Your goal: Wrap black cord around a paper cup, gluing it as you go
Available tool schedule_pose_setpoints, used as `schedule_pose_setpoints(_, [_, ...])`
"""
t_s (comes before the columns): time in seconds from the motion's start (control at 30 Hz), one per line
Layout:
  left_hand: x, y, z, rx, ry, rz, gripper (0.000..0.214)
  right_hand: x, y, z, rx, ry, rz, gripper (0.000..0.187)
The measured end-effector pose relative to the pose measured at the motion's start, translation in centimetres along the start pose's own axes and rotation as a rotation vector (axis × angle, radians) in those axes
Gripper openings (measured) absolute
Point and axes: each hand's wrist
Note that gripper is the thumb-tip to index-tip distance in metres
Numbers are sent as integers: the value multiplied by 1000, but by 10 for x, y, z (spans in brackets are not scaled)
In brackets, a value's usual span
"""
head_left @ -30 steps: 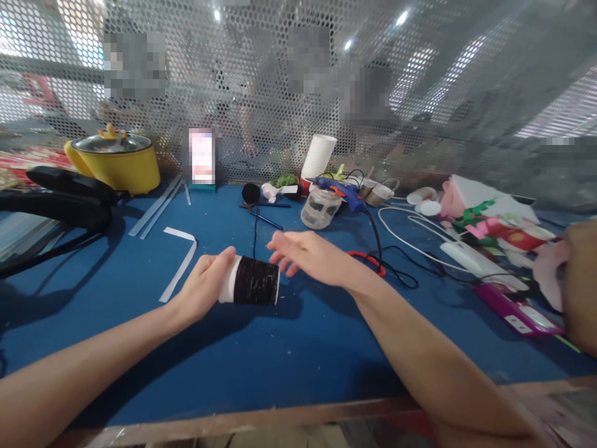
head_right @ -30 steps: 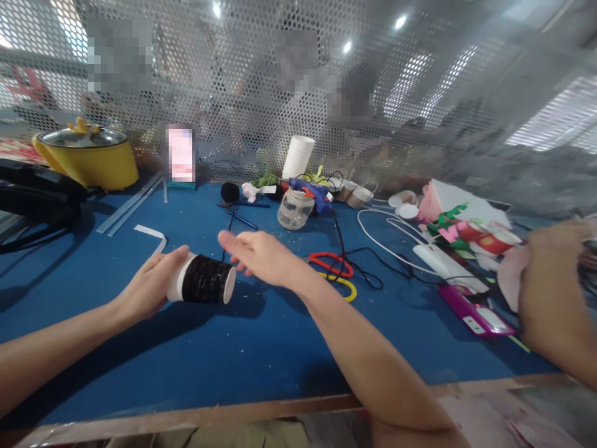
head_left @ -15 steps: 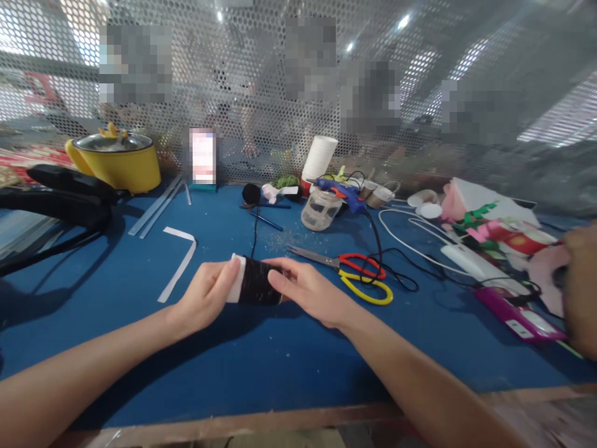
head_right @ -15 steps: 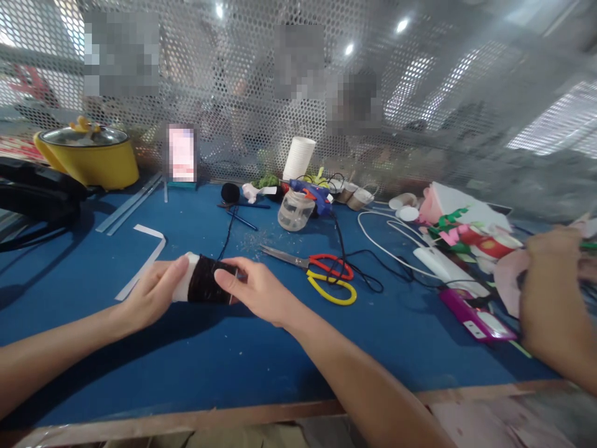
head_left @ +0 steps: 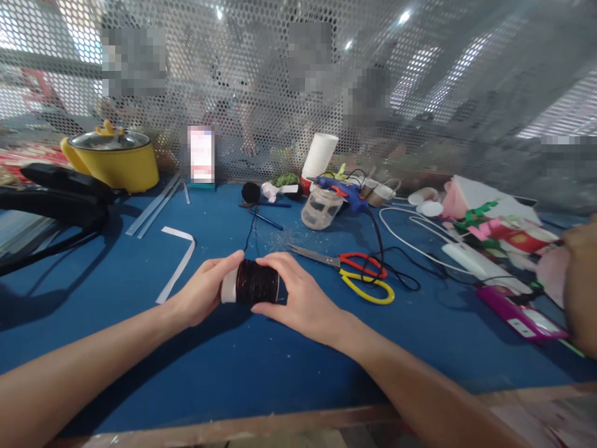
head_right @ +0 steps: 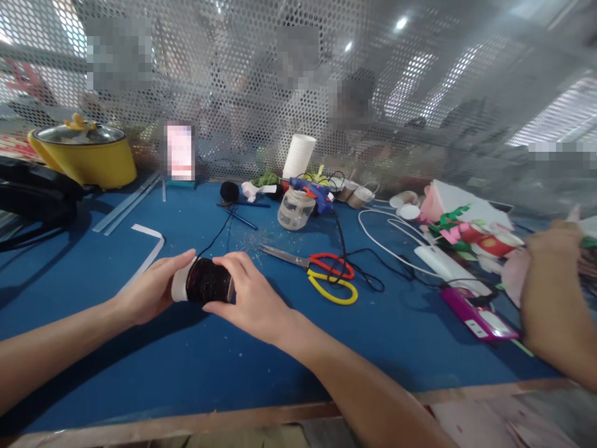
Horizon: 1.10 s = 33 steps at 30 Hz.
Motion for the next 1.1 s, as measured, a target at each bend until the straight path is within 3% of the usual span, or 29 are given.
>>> schedule_pose_setpoints(0.17, [0,-3,4,-100,-19,-69,26,0,2,-3,11,-31,-24,56])
schedule_pose_setpoints(0.43, [-2,-2,5,-257,51,-124,28,-3,0,-3,7,-63,-83,57])
schedule_pose_setpoints(0.6, [1,4,4,-408,108,-195,31,-7,2,5,21,-9,-76,51])
schedule_pose_setpoints(0.7, [4,9,3,-542,109,-244,33,-19,3,31,59,180,-177,27])
schedule_pose_setpoints(0.8, [7,11,2,-620,158,-294,32,-42,16,76,115,451,-302,30])
schedule_pose_setpoints(0.9, [9,11,2,-641,173,-328,30,-67,47,121,195,688,-347,31])
schedule_pose_setpoints(0.93, [9,11,2,-637,168,-337,29,-74,60,133,209,751,-427,30])
schedule_pose_setpoints(1.0, [9,11,1,-624,163,-354,28,-84,85,146,153,652,-726,32])
schedule_pose_setpoints(1.1, [8,12,1,-602,161,-374,28,-89,109,146,82,506,-899,36])
Point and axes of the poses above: each hand's wrist, its own x-axis away from the middle knuckle, its own z-axis out of the back of the hand, y = z × x, and after that the axes turned 12 degrees about y, right-handed
